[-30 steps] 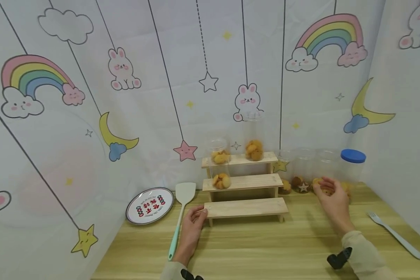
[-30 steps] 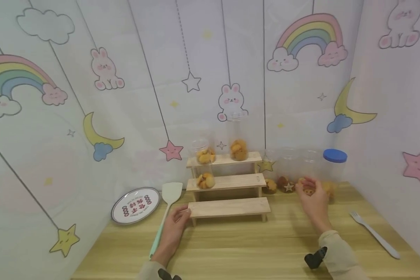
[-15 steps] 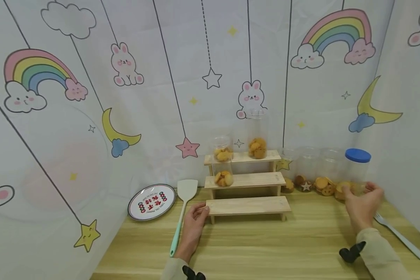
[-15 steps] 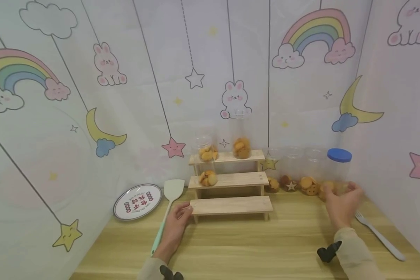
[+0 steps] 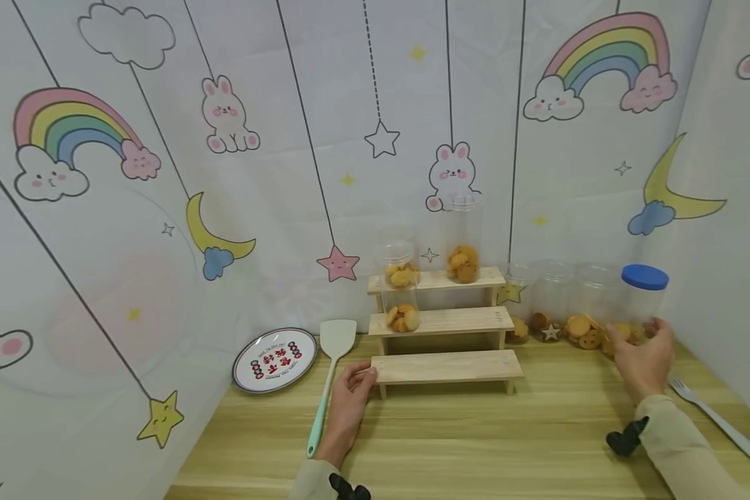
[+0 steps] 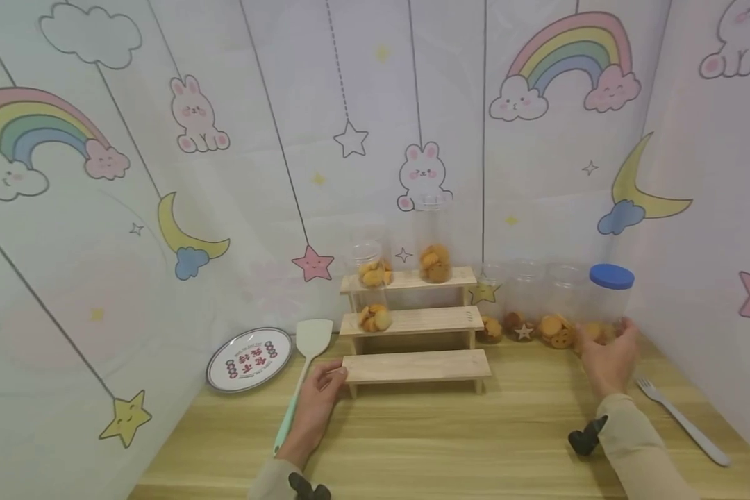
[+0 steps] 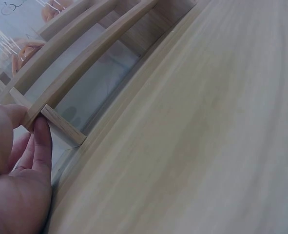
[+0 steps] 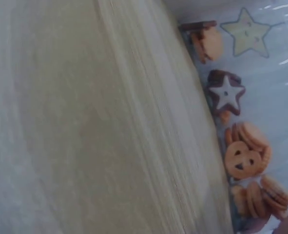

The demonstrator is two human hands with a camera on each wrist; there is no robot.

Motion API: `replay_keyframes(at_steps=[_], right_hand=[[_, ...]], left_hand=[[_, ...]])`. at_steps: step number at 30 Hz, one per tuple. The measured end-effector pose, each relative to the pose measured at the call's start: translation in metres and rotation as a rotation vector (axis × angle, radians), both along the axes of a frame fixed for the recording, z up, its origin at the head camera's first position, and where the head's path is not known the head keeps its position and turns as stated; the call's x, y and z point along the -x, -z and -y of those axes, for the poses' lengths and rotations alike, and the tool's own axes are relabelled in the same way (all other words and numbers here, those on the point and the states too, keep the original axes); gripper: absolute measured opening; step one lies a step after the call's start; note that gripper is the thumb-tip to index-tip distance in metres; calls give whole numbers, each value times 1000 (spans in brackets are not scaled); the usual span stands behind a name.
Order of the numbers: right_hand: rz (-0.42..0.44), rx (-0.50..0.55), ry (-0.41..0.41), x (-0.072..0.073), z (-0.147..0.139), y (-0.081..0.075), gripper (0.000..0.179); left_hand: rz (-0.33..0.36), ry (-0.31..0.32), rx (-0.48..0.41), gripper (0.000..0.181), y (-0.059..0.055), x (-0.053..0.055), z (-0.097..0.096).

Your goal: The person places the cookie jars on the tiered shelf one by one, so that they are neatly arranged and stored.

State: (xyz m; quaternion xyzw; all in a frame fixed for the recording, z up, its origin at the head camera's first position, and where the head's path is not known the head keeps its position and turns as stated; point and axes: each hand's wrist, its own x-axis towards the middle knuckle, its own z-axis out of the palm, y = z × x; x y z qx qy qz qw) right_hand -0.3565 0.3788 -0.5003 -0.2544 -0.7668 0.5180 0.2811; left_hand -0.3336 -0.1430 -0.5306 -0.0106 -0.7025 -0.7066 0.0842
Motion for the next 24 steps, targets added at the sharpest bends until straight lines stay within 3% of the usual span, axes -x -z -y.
replay_keyframes(at_steps=[12, 19, 24], right_hand=[[-42, -10, 46, -10, 10, -7, 85], [-140, -13, 42, -28, 37, -29, 81], [-231, -46, -31, -36, 64, -49, 78]], left_hand=[[-2, 11, -16, 44, -2, -2, -1], [0, 9, -17, 43, -4, -1, -1], [-3, 7, -13, 43, -2, -1, -1]])
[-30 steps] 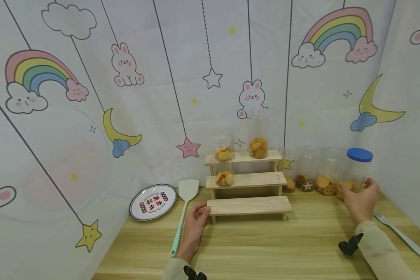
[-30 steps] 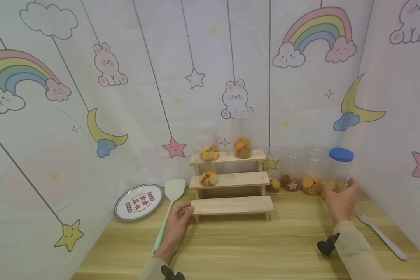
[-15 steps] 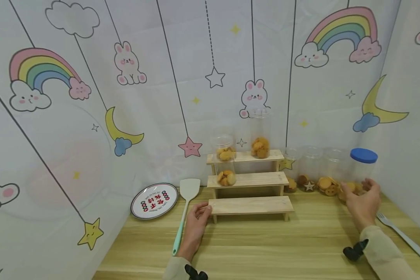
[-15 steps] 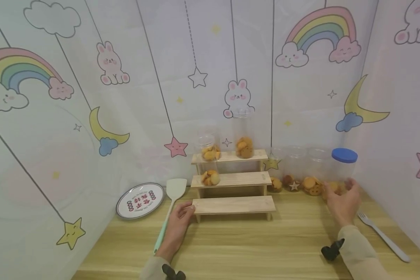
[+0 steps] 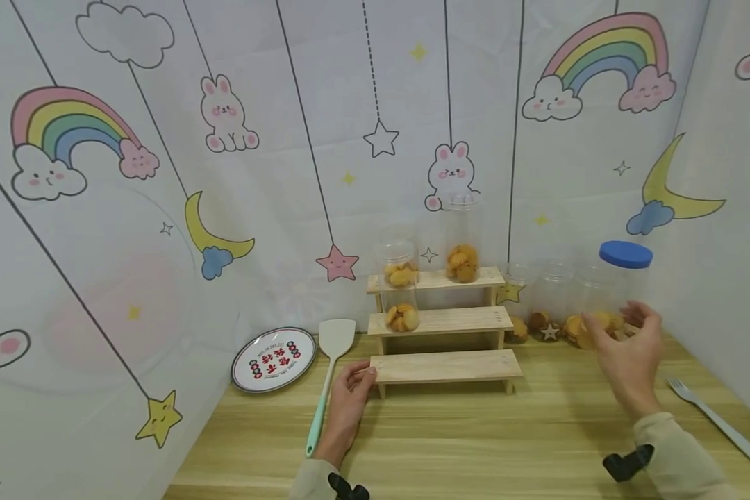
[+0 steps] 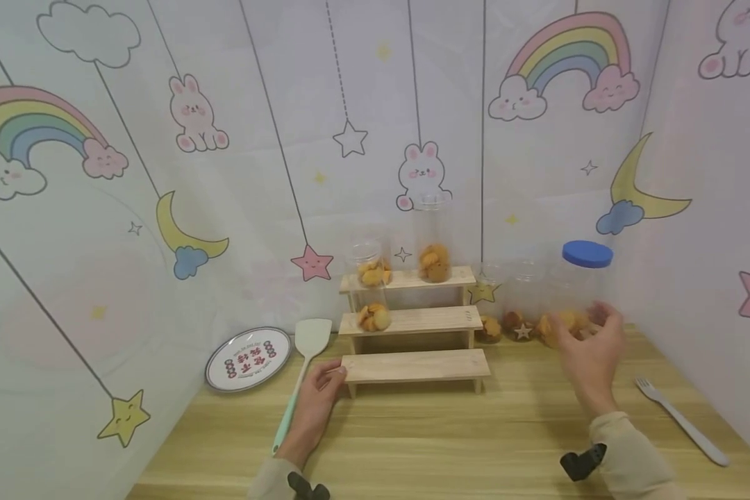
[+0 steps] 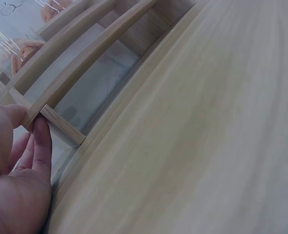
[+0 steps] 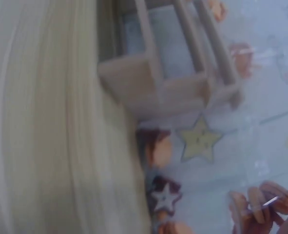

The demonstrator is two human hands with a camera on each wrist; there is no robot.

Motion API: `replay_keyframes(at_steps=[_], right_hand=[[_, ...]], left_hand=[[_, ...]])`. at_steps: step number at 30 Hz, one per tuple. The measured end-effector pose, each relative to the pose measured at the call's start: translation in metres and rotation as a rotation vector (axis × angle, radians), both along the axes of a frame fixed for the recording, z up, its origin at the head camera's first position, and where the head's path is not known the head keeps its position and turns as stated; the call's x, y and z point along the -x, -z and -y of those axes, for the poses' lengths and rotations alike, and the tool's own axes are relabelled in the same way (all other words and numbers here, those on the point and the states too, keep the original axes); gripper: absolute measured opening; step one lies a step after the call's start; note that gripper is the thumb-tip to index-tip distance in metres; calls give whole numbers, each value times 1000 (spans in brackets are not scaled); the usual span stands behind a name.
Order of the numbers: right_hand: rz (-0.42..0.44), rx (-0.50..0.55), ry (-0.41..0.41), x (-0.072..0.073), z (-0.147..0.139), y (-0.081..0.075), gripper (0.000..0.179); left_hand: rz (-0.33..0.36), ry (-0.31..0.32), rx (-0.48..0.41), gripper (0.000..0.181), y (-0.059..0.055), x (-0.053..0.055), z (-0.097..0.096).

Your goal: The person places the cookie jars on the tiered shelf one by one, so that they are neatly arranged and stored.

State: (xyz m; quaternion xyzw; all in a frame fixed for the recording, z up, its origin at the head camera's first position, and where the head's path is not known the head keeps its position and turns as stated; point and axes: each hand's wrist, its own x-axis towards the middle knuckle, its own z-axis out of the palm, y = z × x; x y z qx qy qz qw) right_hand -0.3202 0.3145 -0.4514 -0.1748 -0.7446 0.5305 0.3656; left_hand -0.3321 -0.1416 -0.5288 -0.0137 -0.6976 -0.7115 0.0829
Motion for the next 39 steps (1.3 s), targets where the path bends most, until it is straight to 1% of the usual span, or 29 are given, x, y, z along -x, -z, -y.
replay_keyframes(at_steps=[2, 5, 8, 11, 15, 22, 26, 28, 29, 31, 35, 37, 39], right_hand=[[-28, -10, -42, -1, 13, -7, 77], [-48, -16, -122, -2, 34, -15, 76], [-57, -33, -206, -1, 56, -18, 73], [-71, -75, -277, 2, 77, -18, 68], [-84, -128, -363, 12, 102, -18, 69], [-112, -122, -491, 36, 141, -17, 77], [-129, -99, -536, 50, 162, -14, 82], [-128, -107, -553, 56, 169, -14, 83], [-122, -119, -560, 59, 172, -13, 82], [-98, -177, -573, 64, 177, -12, 80], [-12, -289, -574, 69, 179, -4, 77], [11, -317, -561, 69, 178, -1, 76], [15, -326, -553, 69, 177, 0, 77]], left_hand=[[0, 3, -1, 43, 1, 0, 0], [8, 8, -2, 44, 2, 1, 1], [18, 11, -4, 43, 4, 1, 2], [22, 11, -4, 43, 5, 2, 3], [20, 12, -1, 44, 6, 2, 2], [36, 12, -5, 44, 4, -2, 1], [40, 14, -15, 44, 4, -2, 0], [36, 13, -19, 44, 3, -1, 1], [30, 12, -17, 44, 3, 0, 1], [18, 7, -14, 45, 3, 1, 1], [20, 3, -13, 44, 3, 2, 2], [26, 6, -11, 44, 3, 1, 2], [27, 9, -13, 44, 3, 1, 2]])
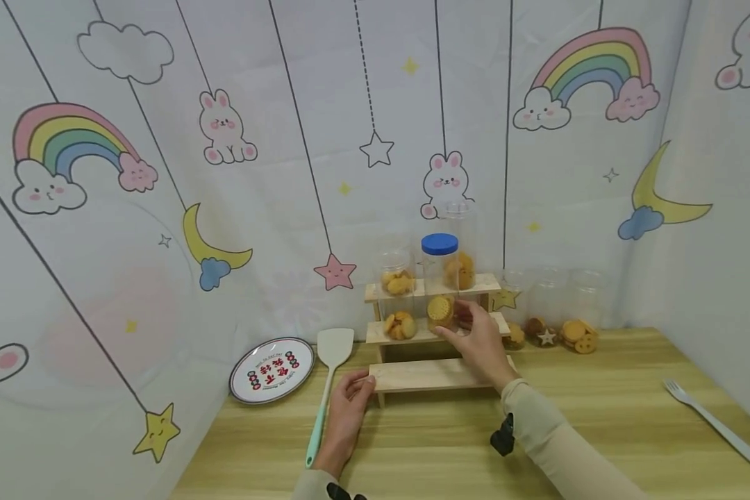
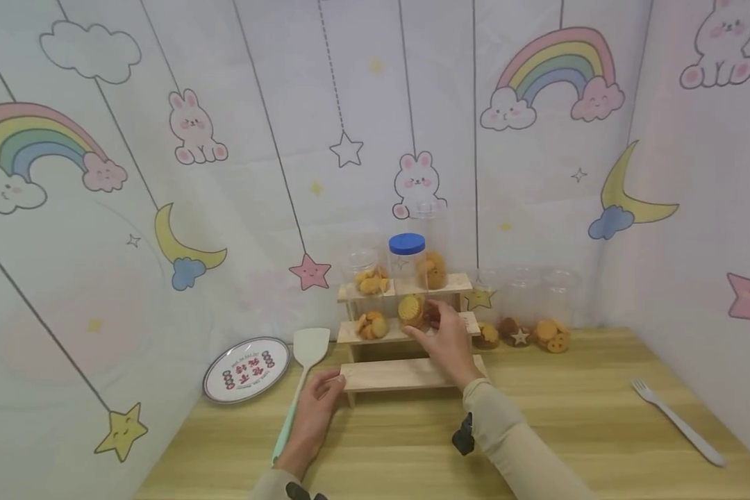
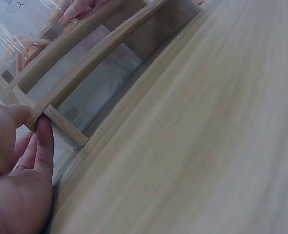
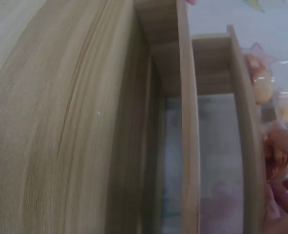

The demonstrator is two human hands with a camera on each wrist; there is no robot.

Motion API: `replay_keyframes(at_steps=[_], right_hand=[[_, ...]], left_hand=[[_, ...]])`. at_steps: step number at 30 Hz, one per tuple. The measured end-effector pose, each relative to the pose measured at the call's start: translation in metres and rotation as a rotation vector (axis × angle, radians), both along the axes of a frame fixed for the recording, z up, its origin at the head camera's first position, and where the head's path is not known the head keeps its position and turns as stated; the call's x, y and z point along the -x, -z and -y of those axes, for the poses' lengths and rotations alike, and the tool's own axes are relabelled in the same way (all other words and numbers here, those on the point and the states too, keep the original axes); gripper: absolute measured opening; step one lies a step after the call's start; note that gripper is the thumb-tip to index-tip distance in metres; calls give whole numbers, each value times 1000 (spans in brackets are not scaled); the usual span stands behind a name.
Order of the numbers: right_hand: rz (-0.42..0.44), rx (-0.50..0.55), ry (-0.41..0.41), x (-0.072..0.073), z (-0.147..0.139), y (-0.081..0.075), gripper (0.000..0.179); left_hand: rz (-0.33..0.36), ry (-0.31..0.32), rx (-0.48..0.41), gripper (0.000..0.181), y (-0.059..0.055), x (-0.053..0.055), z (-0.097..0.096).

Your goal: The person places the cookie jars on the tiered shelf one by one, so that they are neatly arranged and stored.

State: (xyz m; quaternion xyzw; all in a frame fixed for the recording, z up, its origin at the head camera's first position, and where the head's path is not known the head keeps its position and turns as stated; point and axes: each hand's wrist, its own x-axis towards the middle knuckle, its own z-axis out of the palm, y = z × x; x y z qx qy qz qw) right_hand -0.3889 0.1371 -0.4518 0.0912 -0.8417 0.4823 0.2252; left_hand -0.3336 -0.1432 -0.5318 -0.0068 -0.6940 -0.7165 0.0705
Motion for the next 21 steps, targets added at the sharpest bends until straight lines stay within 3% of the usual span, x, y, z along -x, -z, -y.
replay_keyframes(at_steps=[7, 12, 15, 18, 21], right_hand=[[-11, -31, -17, 0, -3, -1, 76], [40, -54, -80, -3, -14, -5, 80], [52, -13, -116, -7, -28, -5, 79], [-2, 10, -104, -12, -48, -4, 67], [-82, 6, -37, -18, -71, -1, 49]], left_hand=[[-5, -2, -19, 42, 1, 2, -1], [2, -4, -23, 42, 2, 1, 0], [4, -9, -20, 41, 2, 0, 0], [-2, -1, -13, 42, 2, 0, 1], [-15, 8, 6, 43, 1, 0, 2]])
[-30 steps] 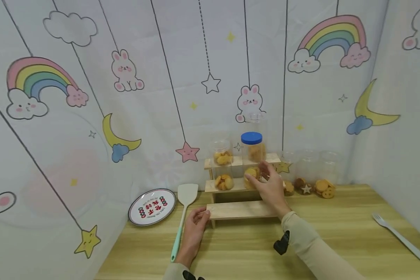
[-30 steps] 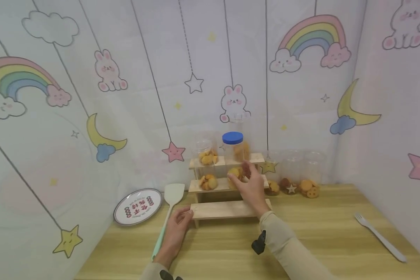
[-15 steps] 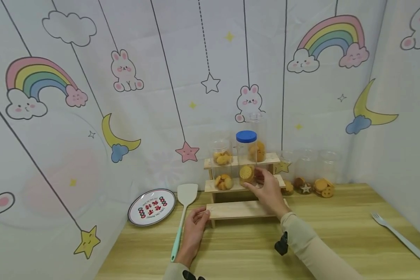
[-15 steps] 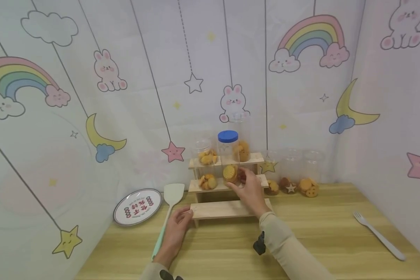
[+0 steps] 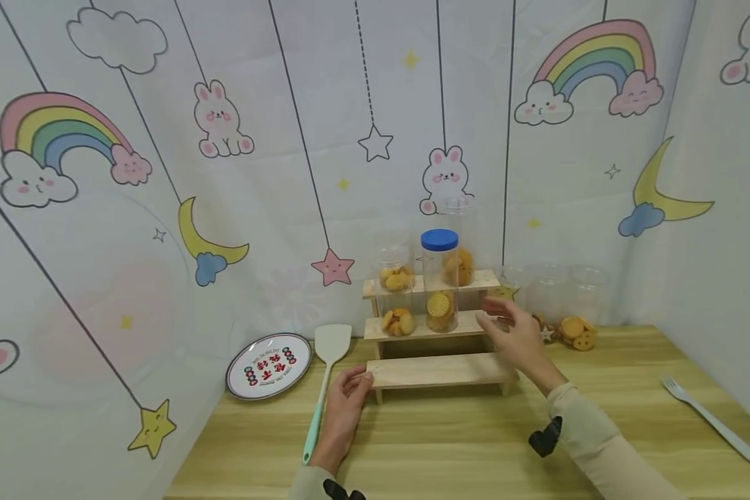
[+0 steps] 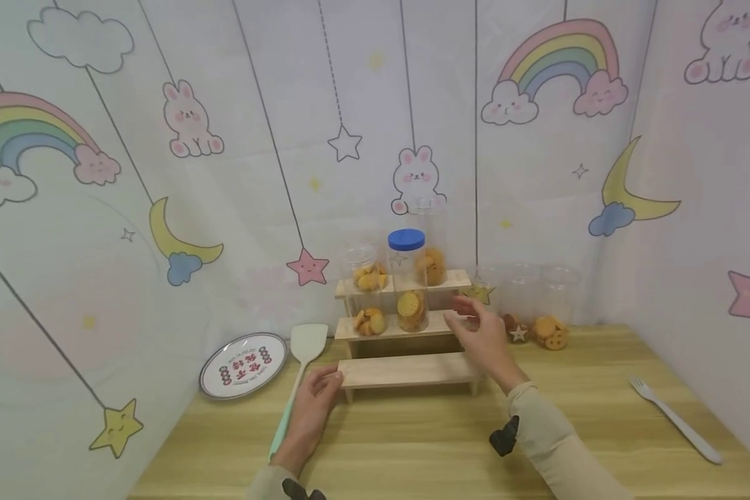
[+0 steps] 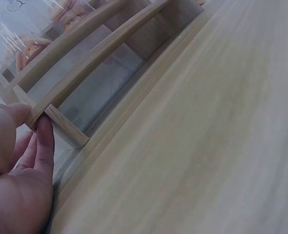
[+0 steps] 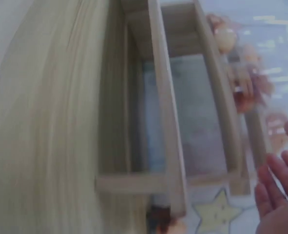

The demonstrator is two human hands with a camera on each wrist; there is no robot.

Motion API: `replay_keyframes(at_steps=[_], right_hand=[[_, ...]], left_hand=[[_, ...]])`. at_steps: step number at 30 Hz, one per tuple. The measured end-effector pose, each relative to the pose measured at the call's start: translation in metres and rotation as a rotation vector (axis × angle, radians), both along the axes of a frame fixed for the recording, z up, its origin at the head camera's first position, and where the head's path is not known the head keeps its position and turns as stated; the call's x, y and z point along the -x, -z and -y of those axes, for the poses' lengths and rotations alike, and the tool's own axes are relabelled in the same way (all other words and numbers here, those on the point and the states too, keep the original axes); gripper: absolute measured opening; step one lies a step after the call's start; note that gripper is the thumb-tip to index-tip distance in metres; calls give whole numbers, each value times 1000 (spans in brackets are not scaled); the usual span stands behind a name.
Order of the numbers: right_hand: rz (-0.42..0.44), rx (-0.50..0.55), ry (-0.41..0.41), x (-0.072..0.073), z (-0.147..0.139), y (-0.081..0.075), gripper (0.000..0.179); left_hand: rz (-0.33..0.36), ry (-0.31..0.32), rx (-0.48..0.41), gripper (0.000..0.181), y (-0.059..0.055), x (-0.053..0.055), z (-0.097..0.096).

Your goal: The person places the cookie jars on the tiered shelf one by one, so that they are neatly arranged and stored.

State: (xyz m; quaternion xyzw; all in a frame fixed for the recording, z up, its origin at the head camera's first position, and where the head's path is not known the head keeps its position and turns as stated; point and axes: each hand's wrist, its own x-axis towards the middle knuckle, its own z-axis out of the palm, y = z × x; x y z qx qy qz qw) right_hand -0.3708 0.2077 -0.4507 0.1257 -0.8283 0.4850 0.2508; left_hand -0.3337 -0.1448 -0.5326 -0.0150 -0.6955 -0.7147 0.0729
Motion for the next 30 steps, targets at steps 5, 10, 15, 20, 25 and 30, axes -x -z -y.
replay_keyframes(at_steps=[5, 10, 15, 20, 25, 30], right_hand=[[-37, 45, 136, -7, -43, 7, 34], [0, 161, 243, -11, -85, 7, 41], [59, 260, 377, -11, -121, 13, 47], [129, 347, 514, -8, -144, 23, 39], [235, 295, 554, -4, -156, 28, 66], [319, 159, 426, -2, -169, 33, 103]], left_hand=[[1, 2, 13, 43, -2, 1, 0], [4, 5, 12, 44, -2, 1, -1], [16, 6, 0, 44, -2, 1, 0], [22, -1, -5, 45, -1, 1, 2], [18, 6, -1, 48, 0, 0, 2], [13, 9, 6, 48, 0, 1, 1]])
